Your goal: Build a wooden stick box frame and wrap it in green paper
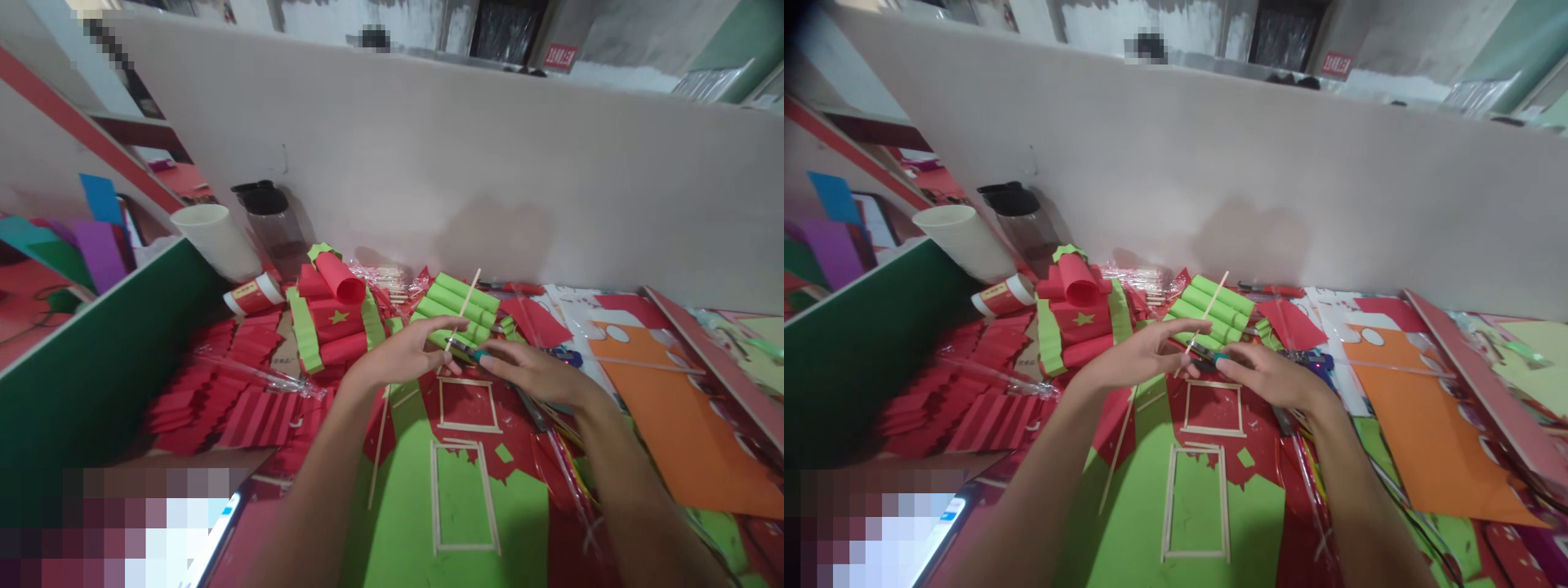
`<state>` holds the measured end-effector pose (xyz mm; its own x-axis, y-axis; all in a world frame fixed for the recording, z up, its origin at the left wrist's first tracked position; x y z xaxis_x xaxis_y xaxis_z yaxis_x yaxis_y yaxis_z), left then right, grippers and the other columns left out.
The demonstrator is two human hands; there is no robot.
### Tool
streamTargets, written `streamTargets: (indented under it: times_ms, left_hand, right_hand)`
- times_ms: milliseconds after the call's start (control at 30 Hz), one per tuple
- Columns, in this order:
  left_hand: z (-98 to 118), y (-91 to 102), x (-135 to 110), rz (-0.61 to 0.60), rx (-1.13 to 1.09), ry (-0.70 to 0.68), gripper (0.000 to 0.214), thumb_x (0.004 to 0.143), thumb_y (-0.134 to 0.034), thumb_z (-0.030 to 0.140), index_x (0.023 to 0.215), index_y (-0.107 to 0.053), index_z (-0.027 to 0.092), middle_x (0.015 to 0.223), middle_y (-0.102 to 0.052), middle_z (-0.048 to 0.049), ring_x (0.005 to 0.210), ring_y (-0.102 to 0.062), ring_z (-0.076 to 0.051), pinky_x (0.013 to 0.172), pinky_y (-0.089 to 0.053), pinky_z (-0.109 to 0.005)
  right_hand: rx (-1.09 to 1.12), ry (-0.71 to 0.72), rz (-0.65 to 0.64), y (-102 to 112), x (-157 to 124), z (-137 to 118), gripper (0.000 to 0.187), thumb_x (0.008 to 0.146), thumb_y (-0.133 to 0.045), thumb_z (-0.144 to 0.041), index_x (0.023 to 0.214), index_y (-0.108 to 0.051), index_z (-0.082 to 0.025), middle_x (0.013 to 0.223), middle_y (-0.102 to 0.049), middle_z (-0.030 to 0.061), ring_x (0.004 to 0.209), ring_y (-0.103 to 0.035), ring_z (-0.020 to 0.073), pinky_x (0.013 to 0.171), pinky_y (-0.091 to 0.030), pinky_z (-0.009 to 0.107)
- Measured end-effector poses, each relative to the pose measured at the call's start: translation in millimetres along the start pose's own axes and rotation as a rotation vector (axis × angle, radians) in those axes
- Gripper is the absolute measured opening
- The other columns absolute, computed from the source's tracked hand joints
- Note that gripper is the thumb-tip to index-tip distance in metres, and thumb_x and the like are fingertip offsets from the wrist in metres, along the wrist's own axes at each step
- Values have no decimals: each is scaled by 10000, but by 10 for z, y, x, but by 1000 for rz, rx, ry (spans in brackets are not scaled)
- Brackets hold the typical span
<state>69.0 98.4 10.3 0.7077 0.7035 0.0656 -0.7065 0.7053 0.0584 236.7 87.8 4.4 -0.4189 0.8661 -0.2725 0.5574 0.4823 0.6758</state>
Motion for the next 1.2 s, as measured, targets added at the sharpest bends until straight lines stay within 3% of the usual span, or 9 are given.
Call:
streamTargets:
  times_ms: [133,300,400,567,767,1000,1200]
  left_hand:
    - [54,56,-79,-4,38,-10,510,854,-531,145,1340,-442,270,1366,-475,-113,851,-663,-162,748,-544,-334]
    - [78,95,-129,16,79,-7,496,846,-546,145,1322,-470,260,1240,-579,-97,817,-663,-154,761,-535,-329]
    - [40,127,-138,32,95,-7,507,837,-547,133,1324,-477,257,1178,-608,-99,785,-663,-156,726,-529,-317]
    - [-75,183,-155,38,106,17,514,825,-537,121,1320,-486,250,1064,-647,-85,751,-663,-163,674,-510,-292]
    - [-87,208,-172,55,80,21,509,813,-510,88,1310,-507,199,709,-634,-23,670,-636,-156,628,-489,-262]
    - [-78,207,-151,84,161,-37,518,785,-524,76,1289,-529,192,775,-658,-40,680,-634,-148,625,-493,-245]
    - [-44,143,-128,52,191,-2,528,798,-487,66,1307,-513,206,918,-682,-76,727,-657,-154,637,-503,-245]
  right_hand:
    - [-70,-12,45,-52,-70,-101,589,863,-416,-611,1327,-476,-253,1339,-525,83,1231,-454,343,992,-382,473]
    - [-128,32,109,-144,-75,-193,542,905,-349,-579,1325,-460,-255,1329,-535,83,1201,-493,311,961,-404,437]
    - [-213,38,174,-195,-23,-218,569,898,-359,-589,1277,-506,-190,1268,-576,130,1138,-542,303,921,-415,413]
    - [-322,44,167,-295,80,-255,532,894,-370,-586,1095,-616,-160,1036,-684,139,927,-633,288,778,-437,360]
    - [-393,38,190,-340,115,-272,483,917,-344,-539,1024,-625,-161,949,-700,123,844,-643,260,698,-409,309]
    - [-503,-4,229,-357,67,-275,524,918,-325,-551,1044,-630,-144,965,-697,144,863,-642,268,679,-394,297]
    - [-516,28,249,-316,4,-300,511,926,-312,-543,1004,-630,-151,923,-703,129,856,-640,272,687,-392,302]
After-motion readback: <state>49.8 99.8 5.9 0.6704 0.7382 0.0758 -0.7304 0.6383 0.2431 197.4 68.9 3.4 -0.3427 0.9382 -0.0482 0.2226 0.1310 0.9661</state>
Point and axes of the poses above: each hand's wrist, its own x-axis towards the middle knuckle, its own y-axis out of the back of the hand, z = x × y, the point moved 6 cm from there along x, towards the middle knuckle
